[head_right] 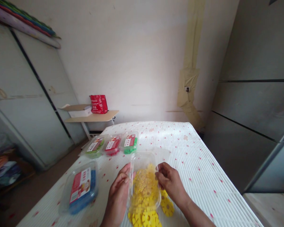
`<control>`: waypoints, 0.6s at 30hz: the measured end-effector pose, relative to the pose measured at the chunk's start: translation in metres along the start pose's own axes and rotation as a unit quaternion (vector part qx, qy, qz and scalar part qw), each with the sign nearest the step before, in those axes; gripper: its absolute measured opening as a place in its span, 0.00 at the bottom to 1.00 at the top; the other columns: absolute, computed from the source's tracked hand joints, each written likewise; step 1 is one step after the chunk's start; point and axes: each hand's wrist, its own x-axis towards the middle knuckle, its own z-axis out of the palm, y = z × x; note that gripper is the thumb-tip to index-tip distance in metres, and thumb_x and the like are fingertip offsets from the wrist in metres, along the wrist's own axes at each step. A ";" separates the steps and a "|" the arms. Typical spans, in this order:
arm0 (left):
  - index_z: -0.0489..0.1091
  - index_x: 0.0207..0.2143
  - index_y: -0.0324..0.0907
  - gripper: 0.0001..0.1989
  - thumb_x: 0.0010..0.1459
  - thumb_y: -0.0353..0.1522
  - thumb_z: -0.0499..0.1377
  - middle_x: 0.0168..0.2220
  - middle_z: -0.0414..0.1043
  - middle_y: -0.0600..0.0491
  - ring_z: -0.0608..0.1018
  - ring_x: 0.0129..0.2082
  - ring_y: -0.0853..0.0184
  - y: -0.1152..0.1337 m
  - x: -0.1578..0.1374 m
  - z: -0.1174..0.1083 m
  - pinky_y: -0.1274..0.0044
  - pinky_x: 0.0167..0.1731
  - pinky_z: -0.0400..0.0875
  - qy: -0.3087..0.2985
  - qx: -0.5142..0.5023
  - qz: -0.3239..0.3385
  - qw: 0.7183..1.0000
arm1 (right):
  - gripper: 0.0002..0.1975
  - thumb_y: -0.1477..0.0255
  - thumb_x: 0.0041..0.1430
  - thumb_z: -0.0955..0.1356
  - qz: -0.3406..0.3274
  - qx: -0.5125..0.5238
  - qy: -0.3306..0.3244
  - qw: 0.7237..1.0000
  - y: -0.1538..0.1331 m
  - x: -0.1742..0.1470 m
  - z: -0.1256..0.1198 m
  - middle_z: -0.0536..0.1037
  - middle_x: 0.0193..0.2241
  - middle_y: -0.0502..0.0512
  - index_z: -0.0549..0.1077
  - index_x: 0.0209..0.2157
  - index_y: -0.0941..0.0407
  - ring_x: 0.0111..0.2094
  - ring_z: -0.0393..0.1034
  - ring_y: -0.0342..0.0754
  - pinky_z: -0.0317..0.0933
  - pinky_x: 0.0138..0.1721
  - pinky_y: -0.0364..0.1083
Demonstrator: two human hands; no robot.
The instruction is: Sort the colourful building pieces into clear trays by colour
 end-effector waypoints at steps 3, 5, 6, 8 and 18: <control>0.69 0.27 0.40 0.11 0.51 0.40 0.61 0.56 0.64 0.46 0.63 0.58 0.54 0.003 -0.001 0.002 0.65 0.56 0.58 0.005 -0.002 -0.004 1.000 | 0.10 0.65 0.47 0.65 -0.017 -0.022 0.036 0.999 -0.006 0.006 -0.014 0.69 0.17 0.45 0.67 0.30 0.56 0.14 0.61 0.40 0.55 0.16 0.41; 0.70 0.31 0.42 0.12 0.51 0.41 0.61 0.55 0.65 0.46 0.66 0.55 0.55 0.004 0.000 0.002 0.65 0.54 0.61 0.018 0.004 -0.004 1.000 | 0.14 0.63 0.47 0.65 -0.044 -0.060 0.094 0.993 -0.011 0.016 -0.037 0.72 0.19 0.49 0.68 0.34 0.57 0.15 0.63 0.41 0.56 0.16 0.41; 0.70 0.32 0.42 0.12 0.50 0.41 0.61 0.54 0.66 0.46 0.68 0.54 0.56 0.004 0.001 0.002 0.66 0.54 0.61 0.023 0.015 -0.003 1.000 | 0.15 0.63 0.47 0.64 -0.054 -0.094 0.127 0.986 -0.014 0.023 -0.052 0.73 0.20 0.50 0.69 0.35 0.58 0.15 0.63 0.42 0.57 0.16 0.42; 0.71 0.31 0.42 0.12 0.47 0.40 0.63 0.51 0.68 0.46 0.69 0.53 0.56 0.005 0.006 0.001 0.67 0.53 0.61 0.023 0.057 0.008 0.998 | 0.18 0.63 0.50 0.63 -0.055 -0.190 0.192 0.961 -0.017 0.040 -0.084 0.75 0.22 0.53 0.70 0.39 0.60 0.17 0.65 0.43 0.59 0.19 0.42; 0.77 0.33 0.48 0.13 0.43 0.28 0.59 0.40 0.74 0.48 0.73 0.44 0.55 0.002 0.062 0.042 0.68 0.48 0.61 -0.169 0.448 0.113 0.871 | 0.14 0.72 0.54 0.60 0.124 -0.469 0.271 0.831 0.001 0.102 -0.181 0.78 0.27 0.61 0.76 0.32 0.60 0.30 0.74 0.52 0.61 0.28 0.44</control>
